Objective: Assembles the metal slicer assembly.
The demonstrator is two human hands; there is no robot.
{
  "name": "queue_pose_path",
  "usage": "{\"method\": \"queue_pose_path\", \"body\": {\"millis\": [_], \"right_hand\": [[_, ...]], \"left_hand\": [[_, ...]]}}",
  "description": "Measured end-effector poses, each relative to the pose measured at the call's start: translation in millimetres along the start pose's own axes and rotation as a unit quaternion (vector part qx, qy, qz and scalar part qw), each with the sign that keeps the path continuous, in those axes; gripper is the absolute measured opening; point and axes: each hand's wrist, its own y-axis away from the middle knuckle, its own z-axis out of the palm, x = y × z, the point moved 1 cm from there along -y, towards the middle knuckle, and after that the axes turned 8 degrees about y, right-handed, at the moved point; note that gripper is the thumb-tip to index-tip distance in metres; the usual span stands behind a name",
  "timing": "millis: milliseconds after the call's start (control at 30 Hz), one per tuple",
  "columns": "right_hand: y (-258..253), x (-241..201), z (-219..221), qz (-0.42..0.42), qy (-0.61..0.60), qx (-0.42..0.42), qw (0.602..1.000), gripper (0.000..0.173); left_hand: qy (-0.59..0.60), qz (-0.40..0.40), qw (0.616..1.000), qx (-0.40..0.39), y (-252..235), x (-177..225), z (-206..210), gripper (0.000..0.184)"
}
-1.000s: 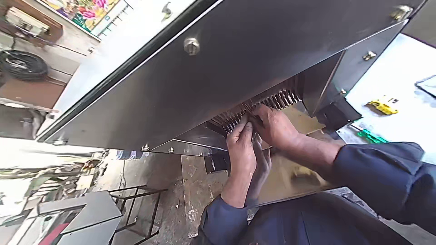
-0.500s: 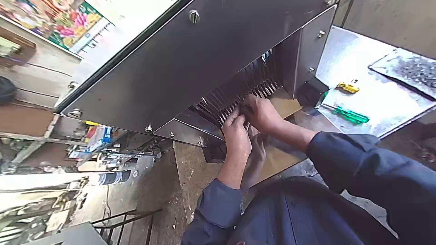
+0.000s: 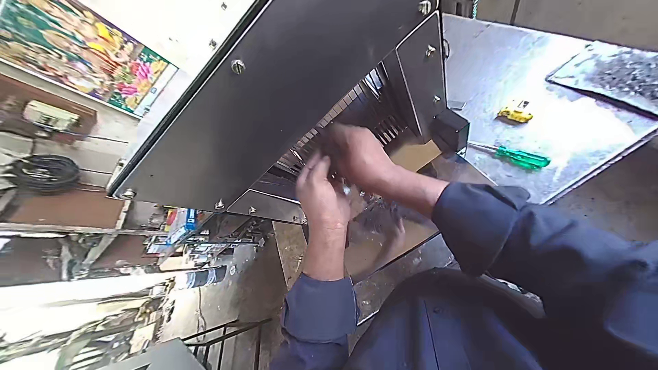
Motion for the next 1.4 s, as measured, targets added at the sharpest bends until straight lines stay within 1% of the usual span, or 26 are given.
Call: {"method": "queue_pose_path", "body": {"millis": [67,100,133,200,233,267,300,367,400,433,467,533,600,667,767,833,867,933,1000,1033,1067,1133,1200,1233,1300,1400], "right_hand": [[-16,-14,-11,-0.031,-0.007,0.021,0.999,0.015],[-17,-12,-11,-0.032,-0.007,0.011,0.999,0.014],[-12,-3,-8,-0.024,-0.004,-0.014,1.000,0.014],[8,22,4,-0.008,-0.005,-0.066,0.998,0.018],[16,32,10,-0.003,-0.005,-0.079,0.997,0.017],[19,35,10,-0.002,-0.009,-0.085,0.996,0.017],[15,32,5,-0.009,-0.018,-0.078,0.997,0.019],[0,14,-7,-0.041,-0.039,-0.055,0.997,0.020],[-9,6,-13,-0.057,-0.043,-0.052,0.996,0.017],[-13,4,-14,-0.068,-0.047,-0.053,0.995,0.017],[-12,8,-10,-0.073,-0.049,-0.051,0.995,0.019],[-1,28,-1,-0.062,-0.044,-0.074,0.994,0.025],[3,39,2,-0.047,-0.039,-0.114,0.992,0.021],[-10,32,-9,-0.050,-0.038,-0.132,0.989,0.019],[-28,15,-25,-0.084,-0.072,-0.104,0.988,0.016],[-21,25,-16,-0.082,-0.080,-0.109,0.987,0.016],[-13,35,-11,-0.067,-0.069,-0.140,0.985,0.019],[5,57,-8,-0.020,-0.017,-0.244,0.969,0.024],[13,74,-17,0.016,0.025,-0.332,0.943,0.017],[14,79,-25,0.023,0.039,-0.345,0.937,0.015],[17,81,-34,0.023,0.043,-0.340,0.939,0.014],[25,88,-42,-0.004,0.035,-0.290,0.956,0.017],[34,98,-40,-0.022,0.012,-0.253,0.967,0.022],[40,103,-36,-0.016,0.002,-0.252,0.968,0.023],[45,108,-33,0.006,0.001,-0.284,0.959,0.026],[48,109,-37,-0.009,0.016,-0.283,0.959,0.024]], "left_hand": [[-0.001,0.048,0.999,-0.022,-5,21,10,0.021],[-0.008,0.044,0.999,-0.022,-5,24,12,0.020],[-0.028,0.017,0.999,-0.015,-4,19,10,0.021],[-0.051,-0.060,0.997,0.027,3,-6,2,0.026],[-0.050,-0.079,0.995,0.047,6,-18,-1,0.027],[-0.040,-0.076,0.994,0.060,8,-24,-1,0.028],[-0.040,-0.056,0.996,0.065,7,-23,2,0.028],[-0.067,0.007,0.996,0.059,5,-2,12,0.026],[-0.062,0.033,0.996,0.050,2,9,16,0.025],[-0.053,0.041,0.997,0.043,-1,16,17,0.025],[-0.067,0.027,0.996,0.043,-1,16,15,0.028],[-0.084,-0.014,0.994,0.065,3,-2,13,0.030],[-0.045,-0.030,0.994,0.095,7,-18,13,0.029],[-0.042,-0.002,0.994,0.096,3,-12,21,0.029],[-0.056,0.050,0.994,0.084,-6,10,31,0.028],[-0.089,0.021,0.991,0.101,-3,4,29,0.030],[-0.108,-0.016,0.988,0.106,2,-8,25,0.031],[-0.104,-0.088,0.981,0.141,17,-37,21,0.029],[-0.075,-0.144,0.972,0.167,29,-53,22,0.028],[-0.065,-0.156,0.972,0.160,32,-55,24,0.030],[-0.066,-0.158,0.975,0.142,36,-54,24,0.031],[-0.101,-0.137,0.981,0.095,39,-50,23,0.031],[-0.158,-0.097,0.979,0.081,36,-48,21,0.028],[-0.193,-0.076,0.975,0.084,34,-48,19,0.029],[-0.254,-0.037,0.961,0.099,27,-49,16,0.035],[-0.274,-0.017,0.954,0.121,19,-48,13,0.047]]}}
